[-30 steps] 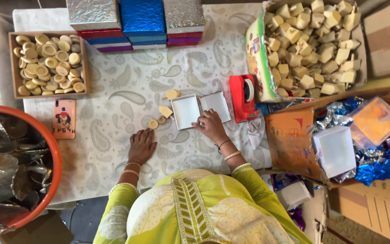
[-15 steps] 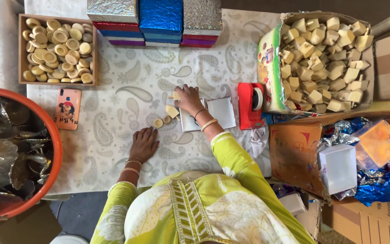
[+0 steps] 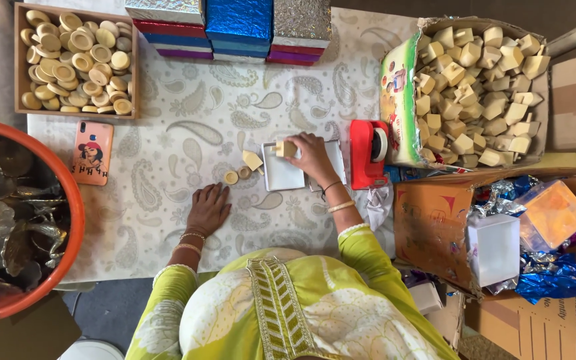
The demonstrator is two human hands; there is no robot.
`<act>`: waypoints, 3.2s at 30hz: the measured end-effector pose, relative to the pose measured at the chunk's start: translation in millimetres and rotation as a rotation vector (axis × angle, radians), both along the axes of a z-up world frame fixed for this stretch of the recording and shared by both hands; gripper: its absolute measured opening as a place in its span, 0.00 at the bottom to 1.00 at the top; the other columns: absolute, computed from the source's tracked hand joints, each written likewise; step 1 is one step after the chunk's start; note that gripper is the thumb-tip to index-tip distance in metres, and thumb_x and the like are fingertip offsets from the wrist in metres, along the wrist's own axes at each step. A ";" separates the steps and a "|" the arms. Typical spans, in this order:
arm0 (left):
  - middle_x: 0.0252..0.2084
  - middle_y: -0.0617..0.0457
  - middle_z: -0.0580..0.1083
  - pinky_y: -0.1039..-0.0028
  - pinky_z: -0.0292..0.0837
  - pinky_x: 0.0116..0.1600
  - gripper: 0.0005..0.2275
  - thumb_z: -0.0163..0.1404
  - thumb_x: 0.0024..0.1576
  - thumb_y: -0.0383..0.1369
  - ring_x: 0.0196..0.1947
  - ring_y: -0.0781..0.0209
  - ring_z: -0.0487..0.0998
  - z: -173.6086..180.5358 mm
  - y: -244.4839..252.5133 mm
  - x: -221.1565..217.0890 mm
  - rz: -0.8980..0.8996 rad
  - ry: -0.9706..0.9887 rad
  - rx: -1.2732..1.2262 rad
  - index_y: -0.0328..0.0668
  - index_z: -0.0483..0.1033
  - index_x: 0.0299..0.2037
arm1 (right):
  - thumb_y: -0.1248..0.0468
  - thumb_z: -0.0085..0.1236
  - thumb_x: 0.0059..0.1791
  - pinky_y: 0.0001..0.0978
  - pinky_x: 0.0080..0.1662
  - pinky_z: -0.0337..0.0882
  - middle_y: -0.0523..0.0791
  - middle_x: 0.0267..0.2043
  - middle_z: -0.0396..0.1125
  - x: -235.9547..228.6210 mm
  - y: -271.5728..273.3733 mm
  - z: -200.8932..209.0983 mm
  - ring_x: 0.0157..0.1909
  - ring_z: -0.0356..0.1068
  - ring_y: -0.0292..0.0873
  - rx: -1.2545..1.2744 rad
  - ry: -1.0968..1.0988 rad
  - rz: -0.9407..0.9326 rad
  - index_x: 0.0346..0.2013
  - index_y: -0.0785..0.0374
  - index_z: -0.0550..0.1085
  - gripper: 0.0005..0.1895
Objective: Packaging small items in foil and placing them into decorated boxes.
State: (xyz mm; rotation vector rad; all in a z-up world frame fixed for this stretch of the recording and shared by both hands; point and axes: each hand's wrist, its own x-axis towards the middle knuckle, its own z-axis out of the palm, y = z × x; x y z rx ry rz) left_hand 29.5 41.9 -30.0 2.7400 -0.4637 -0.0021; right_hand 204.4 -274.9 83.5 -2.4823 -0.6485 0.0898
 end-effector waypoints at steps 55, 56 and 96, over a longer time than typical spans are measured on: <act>0.65 0.48 0.67 0.54 0.57 0.66 0.22 0.49 0.58 0.42 0.64 0.51 0.64 1.0 -0.8 -1.5 0.002 0.012 0.039 0.44 0.70 0.62 | 0.59 0.66 0.47 0.45 0.66 0.65 0.44 0.54 0.70 -14.7 67.2 -10.3 0.59 0.69 0.45 0.355 0.157 -0.044 0.60 0.58 0.68 0.29; 0.65 0.48 0.67 0.54 0.57 0.66 0.22 0.48 0.59 0.42 0.64 0.51 0.64 0.3 -0.3 -1.6 0.003 0.006 0.031 0.44 0.70 0.62 | 0.61 0.65 0.48 0.43 0.65 0.68 0.45 0.55 0.70 -11.7 54.9 5.1 0.59 0.69 0.45 0.387 0.181 -0.037 0.61 0.57 0.69 0.27; 0.65 0.48 0.67 0.54 0.57 0.66 0.22 0.48 0.60 0.42 0.64 0.51 0.63 4.4 0.4 -0.9 -0.001 0.003 0.006 0.44 0.70 0.63 | 0.68 0.65 0.43 0.44 0.58 0.68 0.46 0.51 0.66 -54.5 23.0 -4.8 0.54 0.67 0.52 -0.049 0.065 0.060 0.59 0.56 0.71 0.29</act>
